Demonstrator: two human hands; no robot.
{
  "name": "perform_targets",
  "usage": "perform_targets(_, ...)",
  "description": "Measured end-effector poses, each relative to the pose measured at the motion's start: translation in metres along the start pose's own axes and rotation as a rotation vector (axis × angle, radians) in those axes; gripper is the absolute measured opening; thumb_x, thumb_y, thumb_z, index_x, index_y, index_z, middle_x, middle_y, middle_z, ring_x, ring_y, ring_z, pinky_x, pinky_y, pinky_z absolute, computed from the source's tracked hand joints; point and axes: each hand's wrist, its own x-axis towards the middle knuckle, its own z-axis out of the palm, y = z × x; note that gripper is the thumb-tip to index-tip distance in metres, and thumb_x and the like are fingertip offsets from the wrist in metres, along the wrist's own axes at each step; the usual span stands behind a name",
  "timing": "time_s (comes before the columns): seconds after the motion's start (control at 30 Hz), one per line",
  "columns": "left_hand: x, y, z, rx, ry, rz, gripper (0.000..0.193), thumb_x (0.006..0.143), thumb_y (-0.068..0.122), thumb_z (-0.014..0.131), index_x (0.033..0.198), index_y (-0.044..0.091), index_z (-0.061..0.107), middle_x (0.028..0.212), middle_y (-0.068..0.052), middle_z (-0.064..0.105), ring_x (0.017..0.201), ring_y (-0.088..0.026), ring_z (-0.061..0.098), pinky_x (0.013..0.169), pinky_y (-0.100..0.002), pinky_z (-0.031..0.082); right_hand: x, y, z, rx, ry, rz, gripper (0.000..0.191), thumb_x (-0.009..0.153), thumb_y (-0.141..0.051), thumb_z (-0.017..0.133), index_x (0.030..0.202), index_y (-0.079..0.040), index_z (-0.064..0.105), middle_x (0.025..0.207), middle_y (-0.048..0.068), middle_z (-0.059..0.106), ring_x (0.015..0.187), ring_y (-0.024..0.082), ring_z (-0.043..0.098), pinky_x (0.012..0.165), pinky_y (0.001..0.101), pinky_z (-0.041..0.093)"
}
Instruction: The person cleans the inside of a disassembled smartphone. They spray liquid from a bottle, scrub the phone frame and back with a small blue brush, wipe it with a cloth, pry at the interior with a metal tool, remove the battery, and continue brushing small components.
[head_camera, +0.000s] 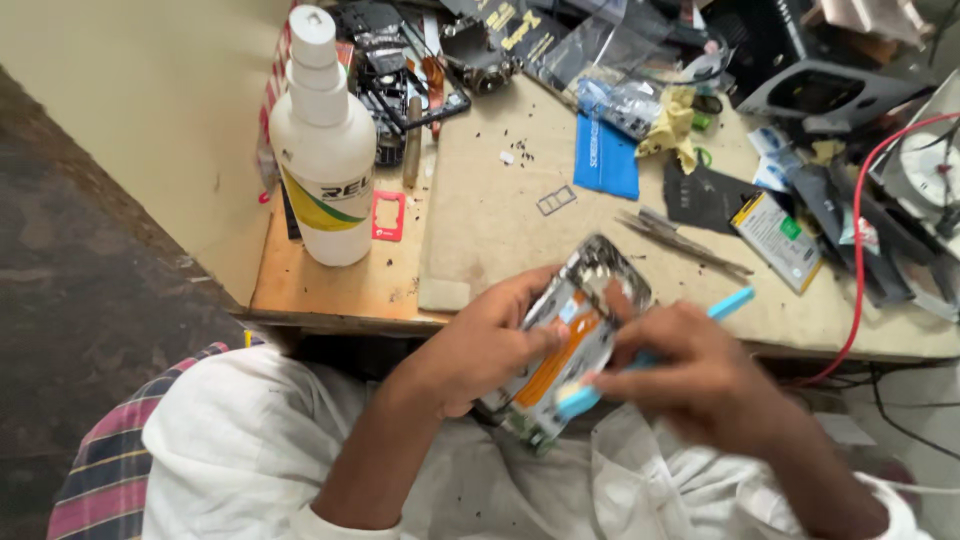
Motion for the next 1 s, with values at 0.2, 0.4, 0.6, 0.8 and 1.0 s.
perform_targets(0.2,0.0,-0.002,0.009,0.036,0.041,0.038,0.054,0.097,-0.003,0.052,0.15,0.002,0.046,0.131,-0.008,0.067,0.117,-0.012,0.063,0.102,-0.027,0.05,-0.009,-0.005,0.01,0.055,-0.006,0.078,0.055,0.064,0.003,0.069,0.112,-0.021,0.078,0.1,0.004,0.07,0.088,0.023,0.065,0.076,0.037,0.049)
perform_targets(0.4,0.003,0.001,0.014,0.071,0.142,0.007,0.053,0.096,-0.003,0.054,0.148,0.004,0.048,0.125,-0.008,0.069,0.111,-0.011,0.065,0.098,-0.028,0.052,-0.023,-0.007,0.025,0.118,0.108,0.14,0.051,0.069,0.003,0.07,0.114,-0.02,0.077,0.103,0.006,0.067,0.093,0.023,0.066,0.08,0.0353,0.051)
perform_targets(0.6,0.004,0.005,0.015,0.106,0.174,-0.009,0.048,0.096,-0.002,0.053,0.144,0.002,0.051,0.122,-0.009,0.07,0.107,-0.012,0.066,0.096,-0.028,0.054,-0.029,-0.015,0.039,0.086,0.18,0.2,0.051,0.069,0.004,0.072,0.114,-0.019,0.078,0.1,0.003,0.066,0.089,0.02,0.065,0.077,0.0342,0.051)
perform_targets(0.8,0.003,0.005,0.017,0.041,0.177,-0.041,0.047,0.096,-0.002,0.053,0.143,0.003,0.051,0.122,-0.009,0.07,0.107,-0.012,0.067,0.095,-0.03,0.055,-0.029,-0.008,0.033,0.147,0.136,0.158,0.049,0.068,0.002,0.073,0.111,-0.021,0.078,0.104,0.004,0.068,0.09,0.02,0.065,0.075,0.0332,0.05)
perform_targets(1.0,0.004,0.002,0.016,0.023,0.175,-0.037,0.048,0.096,-0.002,0.052,0.144,0.003,0.05,0.123,-0.011,0.069,0.109,-0.014,0.066,0.098,-0.03,0.053,-0.02,0.005,0.016,0.054,0.061,0.102,0.053,0.064,0.003,0.068,0.11,-0.02,0.078,0.103,0.004,0.068,0.092,0.022,0.066,0.08,0.0382,0.049)
